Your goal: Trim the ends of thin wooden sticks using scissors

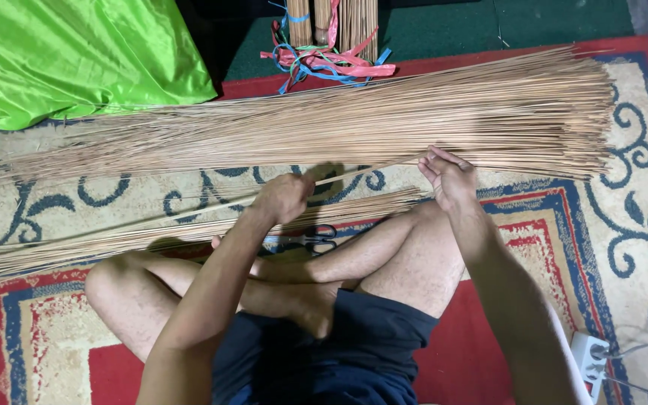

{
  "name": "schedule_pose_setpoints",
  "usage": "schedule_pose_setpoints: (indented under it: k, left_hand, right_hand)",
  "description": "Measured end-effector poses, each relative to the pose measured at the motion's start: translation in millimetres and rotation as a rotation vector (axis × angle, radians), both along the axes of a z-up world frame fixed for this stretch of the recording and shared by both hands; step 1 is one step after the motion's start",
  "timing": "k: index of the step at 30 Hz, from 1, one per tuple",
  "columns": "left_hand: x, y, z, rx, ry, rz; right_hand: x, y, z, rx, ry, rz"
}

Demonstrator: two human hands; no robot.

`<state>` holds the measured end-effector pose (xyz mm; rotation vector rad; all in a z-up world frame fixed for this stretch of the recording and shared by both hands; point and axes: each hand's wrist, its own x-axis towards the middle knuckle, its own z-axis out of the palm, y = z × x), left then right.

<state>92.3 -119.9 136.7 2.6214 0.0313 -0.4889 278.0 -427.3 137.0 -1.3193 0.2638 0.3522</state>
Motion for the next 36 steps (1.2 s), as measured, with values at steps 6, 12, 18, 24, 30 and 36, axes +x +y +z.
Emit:
schedule_pose_setpoints:
  k: [6, 12, 18, 24, 30, 36]
  left_hand:
    - [3, -21, 27, 0.120, 0.043, 0.003]
    - [14, -22, 14, 0.131, 0.017, -0.035]
    - [8, -24, 18, 0.140, 0.000, -0.037]
    - [-2, -28, 31, 0.138, -0.089, -0.070]
    - [-36, 26, 8, 0.166, -0.240, -0.045]
    - [-48, 27, 34, 0.229, -0.043, -0.056]
  right_hand:
    - [-21, 21, 0, -0.990, -1.301, 0.153]
    - [-83, 90, 20, -1.103, -1.475, 0.788]
    - [-87, 108, -33, -1.044, -1.488, 0.953]
    - [-65, 96, -33, -0.917, -1.407, 1.119]
    - [-33, 52, -18, -0.879, -1.211, 1.175]
    - [-32, 52, -21, -0.935, -1.260, 1.208]
